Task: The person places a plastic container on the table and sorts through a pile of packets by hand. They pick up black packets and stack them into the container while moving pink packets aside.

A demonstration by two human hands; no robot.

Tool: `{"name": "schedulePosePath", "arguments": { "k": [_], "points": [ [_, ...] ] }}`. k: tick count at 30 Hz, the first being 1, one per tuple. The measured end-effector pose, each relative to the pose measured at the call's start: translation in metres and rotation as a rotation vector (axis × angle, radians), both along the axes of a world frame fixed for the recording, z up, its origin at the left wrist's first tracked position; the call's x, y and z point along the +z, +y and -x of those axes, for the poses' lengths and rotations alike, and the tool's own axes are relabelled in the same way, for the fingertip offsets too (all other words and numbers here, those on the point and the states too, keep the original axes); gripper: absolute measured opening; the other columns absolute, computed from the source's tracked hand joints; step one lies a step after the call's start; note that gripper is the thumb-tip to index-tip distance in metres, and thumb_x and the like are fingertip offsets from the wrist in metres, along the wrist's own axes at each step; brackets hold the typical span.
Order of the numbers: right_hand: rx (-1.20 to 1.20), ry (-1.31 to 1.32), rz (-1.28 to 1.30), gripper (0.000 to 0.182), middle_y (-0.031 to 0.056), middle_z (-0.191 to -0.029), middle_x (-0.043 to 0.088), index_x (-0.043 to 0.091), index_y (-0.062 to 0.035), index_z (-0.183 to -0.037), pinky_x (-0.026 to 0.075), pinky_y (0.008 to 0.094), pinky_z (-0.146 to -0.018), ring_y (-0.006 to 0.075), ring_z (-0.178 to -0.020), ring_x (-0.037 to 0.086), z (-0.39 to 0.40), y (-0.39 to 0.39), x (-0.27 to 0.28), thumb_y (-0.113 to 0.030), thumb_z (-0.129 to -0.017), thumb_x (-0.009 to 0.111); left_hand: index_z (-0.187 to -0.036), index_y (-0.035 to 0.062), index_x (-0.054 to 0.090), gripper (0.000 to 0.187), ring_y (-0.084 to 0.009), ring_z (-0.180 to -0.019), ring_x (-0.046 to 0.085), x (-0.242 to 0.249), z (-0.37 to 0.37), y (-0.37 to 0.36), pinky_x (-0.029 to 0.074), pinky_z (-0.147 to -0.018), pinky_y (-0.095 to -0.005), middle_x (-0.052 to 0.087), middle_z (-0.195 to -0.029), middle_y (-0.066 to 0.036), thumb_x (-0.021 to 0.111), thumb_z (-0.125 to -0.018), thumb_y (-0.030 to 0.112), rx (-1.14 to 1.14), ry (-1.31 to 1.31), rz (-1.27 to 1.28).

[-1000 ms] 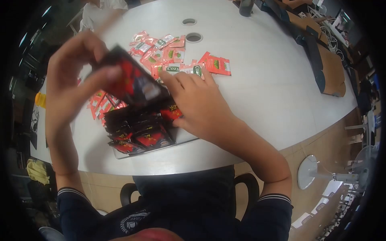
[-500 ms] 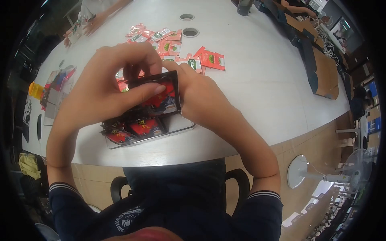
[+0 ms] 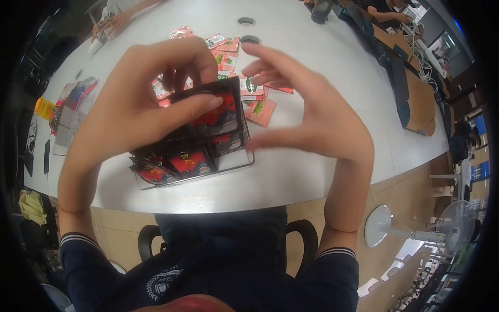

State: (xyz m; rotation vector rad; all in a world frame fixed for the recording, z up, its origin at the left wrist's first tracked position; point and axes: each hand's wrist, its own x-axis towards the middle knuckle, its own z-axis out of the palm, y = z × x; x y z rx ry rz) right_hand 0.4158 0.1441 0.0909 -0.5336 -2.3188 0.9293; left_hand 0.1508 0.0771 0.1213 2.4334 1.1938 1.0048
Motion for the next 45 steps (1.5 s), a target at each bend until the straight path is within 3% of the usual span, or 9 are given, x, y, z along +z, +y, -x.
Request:
{"name": "schedulePosePath", "arguments": {
  "k": [3, 4, 8, 14, 17, 23, 29, 38, 45],
  "points": [
    [-0.082, -0.051, 0.059, 0.066, 0.0094, -0.116, 0.076, 0.065, 0.0033, -0.138, 0.054, 0.034, -0.096, 0.0177, -0.101, 0.071, 0.018, -0.004, -0.001, -0.005, -0.077, 0.089, -0.096, 0.0051, 0.067, 0.021, -0.0123, -0.072, 0.056, 0.005, -0.004, -0.002, 0.045, -0.067, -0.0278, 0.067, -0.088, 0.0, 0.084, -0.084, 0.01, 0.023, 0.002, 0.022],
    [-0.069, 0.069, 0.059, 0.03, 0.006, -0.084, 0.074, 0.078, -0.0011, -0.111, 0.055, 0.0278, -0.076, 0.0133, -0.078, 0.069, 0.025, -0.01, -0.006, -0.006, -0.083, 0.086, -0.096, 0.0053, 0.067, 0.022, -0.0124, -0.074, 0.057, 0.004, -0.004, -0.003, 0.045, -0.069, -0.0284, 0.068, -0.088, 0.0, 0.085, -0.083, 0.011, 0.03, -0.007, 0.02],
    [-0.147, -0.028, -0.045, 0.02, 0.0101, -0.082, 0.076, 0.079, -0.0011, -0.103, 0.056, 0.0305, -0.074, 0.0177, -0.072, 0.07, 0.022, -0.017, -0.007, -0.007, -0.084, 0.083, -0.096, 0.0058, 0.068, 0.025, -0.0151, -0.083, 0.059, -0.004, 0.006, -0.011, 0.046, -0.074, -0.0311, 0.069, -0.094, -0.001, 0.087, -0.081, 0.011, 0.048, -0.037, -0.219],
    [-0.268, -0.122, -0.111, 0.016, 0.014, -0.076, 0.072, 0.073, 0.0013, -0.09, 0.054, 0.0357, -0.065, 0.0295, -0.068, 0.068, 0.031, -0.024, -0.029, -0.01, -0.084, 0.082, -0.092, 0.0052, 0.068, 0.022, -0.026, -0.09, 0.058, -0.005, 0.024, -0.027, 0.046, -0.078, -0.0369, 0.066, -0.095, -0.006, 0.086, -0.081, 0.012, 0.026, 0.287, -0.075],
    [-0.257, -0.04, -0.011, 0.015, 0.0126, -0.076, 0.07, 0.072, -0.0002, -0.089, 0.052, 0.0394, -0.069, 0.0293, -0.072, 0.066, 0.036, -0.027, -0.041, -0.01, -0.083, 0.082, -0.091, 0.005, 0.07, 0.019, -0.0289, -0.092, 0.058, -0.014, 0.026, -0.03, 0.047, -0.081, -0.0408, 0.063, -0.092, -0.007, 0.084, -0.082, 0.013, 0.094, 0.322, -0.04],
    [-0.236, -0.173, -0.241, 0.025, 0.0082, -0.087, 0.065, 0.069, -0.0059, -0.098, 0.046, 0.0425, -0.089, 0.0286, -0.092, 0.059, 0.035, -0.027, -0.056, -0.011, -0.079, 0.085, -0.089, 0.004, 0.072, 0.014, -0.0296, -0.092, 0.059, -0.017, 0.032, -0.036, 0.048, -0.081, -0.0421, 0.061, -0.09, -0.008, 0.082, -0.082, 0.012, 0.11, 0.409, 0.034],
    [-0.193, -0.121, -0.166, 0.04, 0.0066, -0.101, 0.064, 0.064, -0.0084, -0.109, 0.046, 0.0412, -0.093, 0.0296, -0.099, 0.059, 0.034, -0.027, -0.05, -0.009, -0.075, 0.086, -0.089, 0.0036, 0.072, 0.015, -0.0292, -0.093, 0.06, -0.022, 0.03, -0.033, 0.049, -0.083, -0.0433, 0.061, -0.089, -0.008, 0.081, -0.08, 0.01, 0.113, 0.428, 0.04],
    [-0.132, -0.315, -0.587, 0.103, 0.011, -0.13, 0.062, 0.05, -0.0117, -0.149, 0.043, 0.047, -0.111, 0.0325, -0.127, 0.058, 0.051, -0.032, -0.041, -0.019, -0.059, 0.099, -0.088, 0.0041, 0.068, 0.018, -0.0306, -0.094, 0.059, -0.016, 0.029, -0.03, 0.049, -0.083, -0.0431, 0.061, -0.09, -0.009, 0.083, -0.08, 0.012, 0.138, 0.439, 0.077],
    [-0.158, -0.592, -0.709, 0.099, 0.0102, -0.126, 0.063, 0.049, -0.0075, -0.15, 0.035, 0.0563, -0.12, 0.0291, -0.126, 0.059, 0.066, -0.026, -0.051, -0.025, -0.065, 0.097, -0.093, 0.006, 0.068, 0.023, -0.0282, -0.092, 0.059, -0.014, 0.041, -0.019, 0.048, -0.085, -0.042, 0.061, -0.089, -0.008, 0.086, -0.081, 0.014, 0.201, 0.387, 0.038]
  ]
}}
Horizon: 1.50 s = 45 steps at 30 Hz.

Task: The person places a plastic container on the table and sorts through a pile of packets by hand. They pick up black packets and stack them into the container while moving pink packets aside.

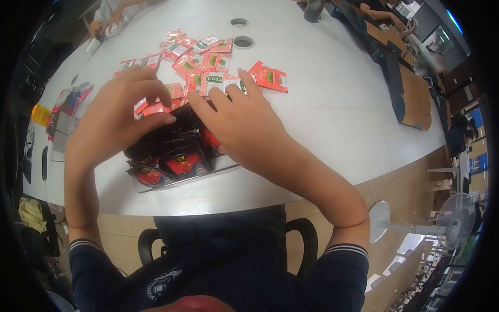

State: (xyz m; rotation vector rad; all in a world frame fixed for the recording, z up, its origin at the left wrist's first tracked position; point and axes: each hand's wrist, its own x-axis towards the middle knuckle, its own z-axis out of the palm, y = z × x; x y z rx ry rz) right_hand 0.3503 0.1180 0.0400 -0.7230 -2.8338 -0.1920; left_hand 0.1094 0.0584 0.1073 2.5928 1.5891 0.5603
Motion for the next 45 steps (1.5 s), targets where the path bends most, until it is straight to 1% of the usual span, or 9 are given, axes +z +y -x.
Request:
{"name": "schedulePosePath", "arguments": {
  "k": [15, 22, 26, 28, 33, 36, 42, 43, 45],
  "points": [
    [0.072, 0.138, 0.199, 0.102, 0.013, -0.139, 0.057, 0.047, -0.0096, -0.151, 0.03, 0.0624, -0.124, 0.0355, -0.136, 0.053, -0.003, 0.006, 0.005, -0.021, -0.064, 0.098, -0.115, 0.0085, 0.072, 0.033, -0.0208, -0.099, 0.062, 0.014, 0.071, 0.008, 0.052, -0.087, -0.0362, 0.068, -0.105, -0.006, 0.085, -0.086, 0.02, 0.169, -0.051, 0.058],
    [0.083, 0.167, 0.36, 0.105, 0.0147, -0.143, 0.056, 0.047, -0.0091, -0.151, 0.028, 0.0622, -0.125, 0.0377, -0.138, 0.051, -0.005, 0.009, 0.015, -0.022, -0.061, 0.1, -0.11, 0.0066, 0.073, 0.025, -0.0168, -0.098, 0.062, 0.025, 0.113, 0.015, 0.05, -0.082, -0.0325, 0.07, -0.106, -0.003, 0.081, -0.09, 0.018, 0.37, -0.13, 0.151],
    [0.129, 0.271, 0.468, 0.104, 0.0165, -0.146, 0.057, 0.048, -0.0073, -0.151, 0.024, 0.061, -0.127, 0.0387, -0.143, 0.049, -0.022, 0.019, 0.026, -0.023, -0.062, 0.1, -0.112, 0.0055, 0.075, 0.026, -0.0191, -0.101, 0.063, 0.01, 0.131, 0.031, 0.053, -0.089, -0.0344, 0.072, -0.108, -0.006, 0.08, -0.09, 0.019, 0.456, -0.111, 0.285],
    [0.111, 0.334, 0.482, 0.101, 0.0162, -0.145, 0.058, 0.051, -0.0065, -0.149, 0.023, 0.0597, -0.128, 0.0381, -0.143, 0.05, -0.032, 0.026, 0.032, -0.024, -0.062, 0.1, -0.121, 0.0065, 0.073, 0.04, -0.0236, -0.106, 0.065, -0.018, 0.147, 0.049, 0.054, -0.094, -0.0379, 0.071, -0.116, -0.01, 0.084, -0.087, 0.023, 0.325, -0.085, 0.424],
    [0.021, 0.582, 0.457, 0.072, 0.0184, -0.139, 0.063, 0.063, -0.0022, -0.136, 0.043, 0.0441, -0.114, 0.0347, -0.134, 0.058, -0.043, 0.044, 0.021, -0.017, -0.071, 0.091, -0.15, 0.0051, 0.051, 0.084, -0.0269, -0.111, 0.068, -0.07, 0.124, 0.038, 0.054, -0.093, -0.0411, 0.069, -0.122, -0.017, 0.091, -0.08, 0.03, 0.426, -0.004, 0.502],
    [-0.014, 0.603, 0.439, 0.066, 0.0173, -0.138, 0.064, 0.065, -0.0021, -0.133, 0.044, 0.0435, -0.114, 0.0334, -0.132, 0.06, -0.043, 0.049, 0.016, -0.014, -0.073, 0.088, -0.154, 0.0029, 0.045, 0.088, -0.0259, -0.105, 0.07, -0.062, 0.127, 0.035, 0.055, -0.09, -0.041, 0.071, -0.115, -0.015, 0.09, -0.081, 0.027, 0.382, -0.169, 0.617],
    [-0.039, 0.622, 0.43, 0.057, 0.0149, -0.135, 0.065, 0.067, -0.0033, -0.129, 0.045, 0.0419, -0.112, 0.0313, -0.13, 0.061, -0.044, 0.053, 0.011, -0.009, -0.075, 0.084, -0.129, -0.0015, 0.068, 0.054, -0.0183, -0.086, 0.067, -0.06, 0.157, 0.041, 0.053, -0.076, -0.0334, 0.07, -0.097, -0.01, 0.087, -0.083, 0.019, 0.411, -0.34, 0.434],
    [-0.051, 0.622, 0.426, 0.056, 0.0146, -0.134, 0.065, 0.067, -0.0031, -0.128, 0.045, 0.0416, -0.112, 0.0308, -0.129, 0.061, -0.045, 0.054, 0.01, -0.009, -0.075, 0.084, -0.111, -0.003, 0.074, 0.036, -0.0153, -0.077, 0.063, -0.056, 0.163, 0.039, 0.049, -0.068, -0.0301, 0.07, -0.092, -0.009, 0.087, -0.083, 0.016, 0.381, -0.43, 0.356],
    [-0.074, 0.624, 0.418, 0.054, 0.014, -0.133, 0.065, 0.068, -0.0025, -0.126, 0.045, 0.041, -0.111, 0.0296, -0.127, 0.061, -0.046, 0.056, 0.009, -0.009, -0.075, 0.084, -0.102, -0.0031, 0.074, 0.035, -0.0144, -0.077, 0.065, -0.041, 0.167, 0.029, 0.051, -0.067, -0.0323, 0.071, -0.086, -0.008, 0.089, -0.081, 0.021, 0.4, -0.525, 0.309]
  ]
}}
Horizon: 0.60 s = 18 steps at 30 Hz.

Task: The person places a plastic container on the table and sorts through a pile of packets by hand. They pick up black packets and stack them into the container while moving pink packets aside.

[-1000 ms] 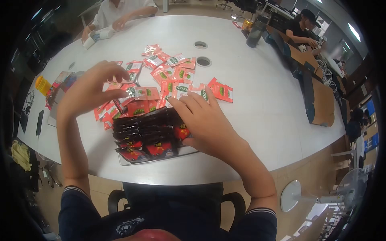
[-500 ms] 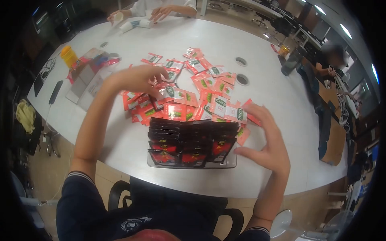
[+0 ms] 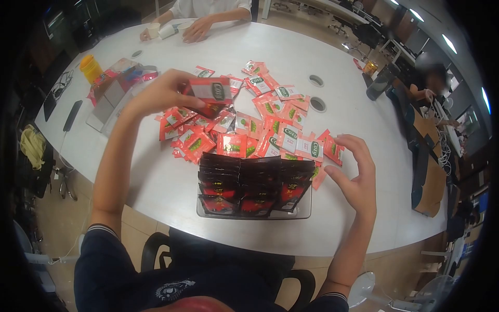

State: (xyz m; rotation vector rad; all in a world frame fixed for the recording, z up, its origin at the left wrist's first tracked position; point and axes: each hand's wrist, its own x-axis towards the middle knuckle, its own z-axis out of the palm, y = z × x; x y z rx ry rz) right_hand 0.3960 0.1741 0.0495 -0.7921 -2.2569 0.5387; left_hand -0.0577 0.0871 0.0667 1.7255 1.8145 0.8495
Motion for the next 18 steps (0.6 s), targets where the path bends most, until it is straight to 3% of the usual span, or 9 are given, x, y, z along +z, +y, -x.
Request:
{"name": "schedulePosePath", "arguments": {
  "k": [2, 5, 6, 9, 11, 14, 16, 17, 18],
  "points": [
    [-0.031, 0.008, 0.005, 0.051, 0.013, -0.13, 0.067, 0.069, -0.0021, -0.124, 0.046, 0.0401, -0.11, 0.0284, -0.125, 0.062, 0.0, 0.001, -0.001, -0.009, -0.076, 0.084, -0.097, -0.0035, 0.074, 0.043, -0.0129, -0.074, 0.066, 0.015, 0.004, -0.009, 0.051, -0.059, -0.0317, 0.073, -0.086, -0.007, 0.095, -0.077, 0.029, 0.082, -0.057, -0.022],
    [-0.069, 0.015, -0.007, 0.045, 0.0119, -0.123, 0.069, 0.07, -0.0009, -0.119, 0.047, 0.0387, -0.107, 0.0265, -0.119, 0.064, 0.001, 0.0, 0.005, -0.01, -0.077, 0.085, -0.098, -0.0042, 0.074, 0.052, -0.0123, -0.069, 0.065, 0.034, 0.014, -0.022, 0.05, -0.053, -0.03, 0.072, -0.083, -0.007, 0.098, -0.073, 0.035, 0.179, 0.077, 0.025],
    [-0.081, 0.016, -0.013, 0.043, 0.0116, -0.121, 0.07, 0.07, -0.0004, -0.117, 0.047, 0.0382, -0.106, 0.0259, -0.117, 0.065, 0.002, -0.001, 0.007, -0.01, -0.078, 0.084, -0.095, -0.0024, 0.073, 0.057, -0.0111, -0.065, 0.063, 0.033, 0.013, -0.03, 0.049, -0.051, -0.0291, 0.068, -0.076, -0.005, 0.099, -0.069, 0.042, 0.226, 0.213, -0.078],
    [-0.116, 0.063, -0.061, 0.036, 0.0105, -0.113, 0.072, 0.072, 0.0003, -0.112, 0.048, 0.0362, -0.1, 0.0237, -0.108, 0.066, 0.001, 0.002, 0.012, -0.011, -0.08, 0.084, -0.094, 0.001, 0.072, 0.053, -0.0086, -0.063, 0.062, 0.043, 0.019, -0.041, 0.047, -0.049, -0.0271, 0.066, -0.073, -0.003, 0.096, -0.075, 0.044, 0.305, 0.157, -0.004],
    [-0.099, 0.083, -0.096, 0.03, 0.0087, -0.104, 0.073, 0.073, 0.0015, -0.11, 0.05, 0.0324, -0.091, 0.0194, -0.096, 0.066, 0.008, -0.002, 0.027, -0.01, -0.084, 0.083, -0.097, 0.0048, 0.07, 0.036, -0.0061, -0.064, 0.061, 0.049, 0.015, -0.043, 0.045, -0.05, -0.0232, 0.069, -0.08, -0.001, 0.084, -0.092, 0.038, 0.253, -0.031, -0.193],
    [0.054, 0.147, 0.062, 0.032, 0.0057, -0.101, 0.073, 0.074, 0.0002, -0.115, 0.052, 0.027, -0.081, 0.0121, -0.086, 0.066, 0.029, -0.022, 0.057, -0.01, -0.086, 0.082, -0.112, 0.0038, 0.069, 0.034, -0.0059, -0.068, 0.068, 0.05, -0.03, -0.033, 0.052, -0.053, -0.0227, 0.074, -0.089, -0.002, 0.077, -0.099, 0.034, 0.104, -0.558, -0.493],
    [0.244, 0.23, 0.156, 0.046, 0.006, -0.106, 0.072, 0.073, -0.0028, -0.125, 0.052, 0.024, -0.073, 0.0077, -0.084, 0.065, 0.056, -0.039, 0.074, -0.016, -0.083, 0.088, -0.121, 0.0021, 0.067, 0.038, -0.0088, -0.076, 0.074, 0.051, -0.094, -0.037, 0.063, -0.064, -0.0259, 0.076, -0.099, -0.006, 0.076, -0.101, 0.032, -0.044, -0.828, -0.58],
    [0.261, 0.186, 0.228, 0.058, 0.0091, -0.115, 0.073, 0.067, 0.0016, -0.135, 0.054, 0.0263, -0.087, 0.0097, -0.096, 0.068, 0.066, -0.053, 0.085, -0.019, -0.085, 0.088, -0.123, 0.0015, 0.067, 0.037, -0.0104, -0.08, 0.075, 0.045, -0.117, -0.035, 0.065, -0.066, -0.0278, 0.076, -0.101, -0.007, 0.076, -0.101, 0.029, -0.095, -0.847, -0.581],
    [0.306, 0.238, 0.235, 0.056, 0.0089, -0.114, 0.074, 0.067, 0.0021, -0.134, 0.055, 0.0254, -0.085, 0.0098, -0.096, 0.07, 0.075, -0.055, 0.082, -0.012, -0.084, 0.089, -0.122, 0.0015, 0.068, 0.036, -0.0115, -0.085, 0.075, 0.043, -0.15, -0.035, 0.066, -0.07, -0.0283, 0.075, -0.101, -0.006, 0.079, -0.099, 0.027, -0.126, -0.87, -0.623]
  ]
}}
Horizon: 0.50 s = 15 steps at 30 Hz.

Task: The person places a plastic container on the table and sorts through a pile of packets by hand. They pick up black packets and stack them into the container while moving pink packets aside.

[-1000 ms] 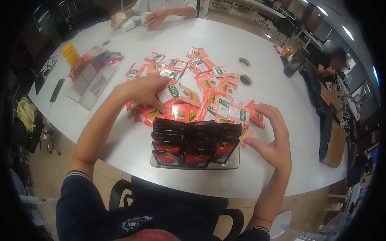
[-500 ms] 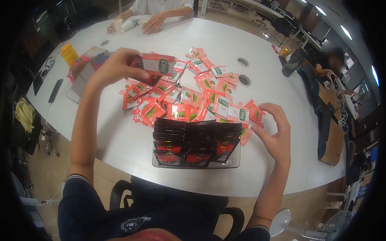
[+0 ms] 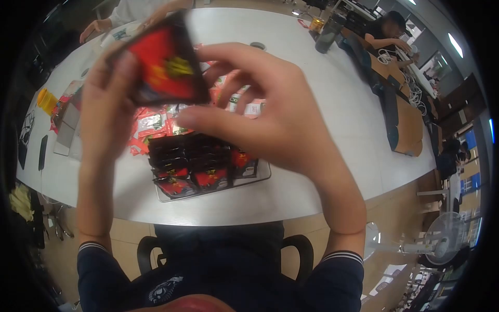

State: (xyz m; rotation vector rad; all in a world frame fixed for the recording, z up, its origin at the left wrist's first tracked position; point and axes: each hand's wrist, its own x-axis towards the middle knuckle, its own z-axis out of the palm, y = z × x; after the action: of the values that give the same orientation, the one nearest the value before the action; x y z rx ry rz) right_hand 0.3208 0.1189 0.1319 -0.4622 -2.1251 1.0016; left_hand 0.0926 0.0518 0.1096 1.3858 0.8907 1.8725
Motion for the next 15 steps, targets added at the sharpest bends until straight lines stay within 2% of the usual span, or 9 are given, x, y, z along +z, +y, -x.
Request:
{"name": "schedulePosePath", "arguments": {
  "k": [1, 3, 5, 6, 9, 10, 13, 15],
  "points": [
    [0.004, -0.037, -0.03, 0.052, 0.0103, -0.113, 0.076, 0.068, 0.0029, -0.13, 0.057, 0.0266, -0.087, 0.0128, -0.098, 0.073, 0.001, -0.007, 0.004, -0.005, -0.083, 0.089, -0.133, -0.001, 0.061, 0.04, -0.0183, -0.108, 0.072, -0.001, -0.012, -0.005, 0.06, -0.092, -0.0303, 0.073, -0.116, -0.01, 0.072, -0.104, 0.023, -0.111, 0.081, 0.049],
    [-0.08, -0.051, -0.191, 0.046, 0.0111, -0.109, 0.077, 0.07, 0.0037, -0.123, 0.059, 0.0286, -0.09, 0.0147, -0.099, 0.074, -0.007, -0.013, 0.012, -0.002, -0.082, 0.09, -0.125, -0.0012, 0.067, 0.033, -0.0166, -0.106, 0.07, -0.001, -0.024, -0.001, 0.055, -0.097, -0.0317, 0.073, -0.116, -0.009, 0.075, -0.101, 0.02, -0.237, 0.097, 0.087],
    [-0.107, 0.006, -0.191, 0.039, 0.0108, -0.104, 0.078, 0.073, 0.0043, -0.116, 0.06, 0.0294, -0.089, 0.0153, -0.097, 0.075, -0.021, -0.005, 0.01, -0.001, -0.081, 0.09, -0.12, -0.0008, 0.07, 0.028, -0.0161, -0.105, 0.069, 0.006, -0.02, -0.004, 0.053, -0.098, -0.0324, 0.072, -0.114, -0.008, 0.076, -0.098, 0.017, -0.227, 0.391, 0.084],
    [-0.219, -0.033, -0.131, 0.035, 0.0079, -0.098, 0.078, 0.075, 0.0042, -0.112, 0.061, 0.0291, -0.086, 0.0145, -0.091, 0.076, -0.031, -0.007, 0.012, 0.0, -0.08, 0.089, -0.117, -0.0006, 0.072, 0.027, -0.0158, -0.105, 0.068, 0.007, -0.016, -0.004, 0.052, -0.098, -0.0327, 0.072, -0.114, -0.007, 0.076, -0.097, 0.016, -0.219, 0.539, 0.084],
    [0.01, -0.45, -0.018, 0.03, 0.0085, -0.091, 0.079, 0.077, 0.001, -0.112, 0.058, 0.0267, -0.076, 0.011, -0.084, 0.074, -0.063, 0.017, 0.012, -0.003, -0.084, 0.085, -0.115, -0.0004, 0.073, 0.026, -0.0163, -0.106, 0.067, -0.005, -0.003, 0.001, 0.052, -0.098, -0.0339, 0.072, -0.112, -0.007, 0.077, -0.093, 0.014, -0.091, 0.627, 0.05],
    [0.041, -0.686, -0.035, 0.029, 0.0106, -0.089, 0.078, 0.077, -0.0019, -0.11, 0.058, 0.031, -0.075, 0.0172, -0.081, 0.075, -0.058, 0.018, 0.018, -0.006, -0.081, 0.084, -0.115, 0.0002, 0.073, 0.028, -0.0163, -0.106, 0.066, -0.011, 0.002, 0.005, 0.052, -0.099, -0.0344, 0.071, -0.11, -0.006, 0.077, -0.092, 0.016, -0.104, 0.587, 0.111],
    [-0.016, -0.927, -0.215, 0.033, 0.0113, -0.09, 0.078, 0.075, -0.0025, -0.107, 0.057, 0.0344, -0.07, 0.0246, -0.076, 0.075, -0.046, 0.024, -0.022, -0.007, -0.076, 0.088, -0.113, 0.0032, 0.077, 0.034, -0.0143, -0.099, 0.07, -0.035, 0.011, 0.022, 0.054, -0.089, -0.031, 0.077, -0.11, -0.005, 0.084, -0.09, 0.028, -0.082, 0.561, 0.14],
    [-0.038, -0.96, -0.302, 0.033, 0.0104, -0.091, 0.076, 0.072, -0.004, -0.104, 0.056, 0.0372, -0.072, 0.028, -0.078, 0.073, -0.039, 0.017, -0.032, -0.009, -0.075, 0.088, -0.113, 0.0031, 0.077, 0.032, -0.0143, -0.099, 0.07, -0.039, 0.01, 0.023, 0.054, -0.089, -0.0313, 0.076, -0.11, -0.005, 0.082, -0.092, 0.027, -0.068, 0.581, 0.141]
  ]
}}
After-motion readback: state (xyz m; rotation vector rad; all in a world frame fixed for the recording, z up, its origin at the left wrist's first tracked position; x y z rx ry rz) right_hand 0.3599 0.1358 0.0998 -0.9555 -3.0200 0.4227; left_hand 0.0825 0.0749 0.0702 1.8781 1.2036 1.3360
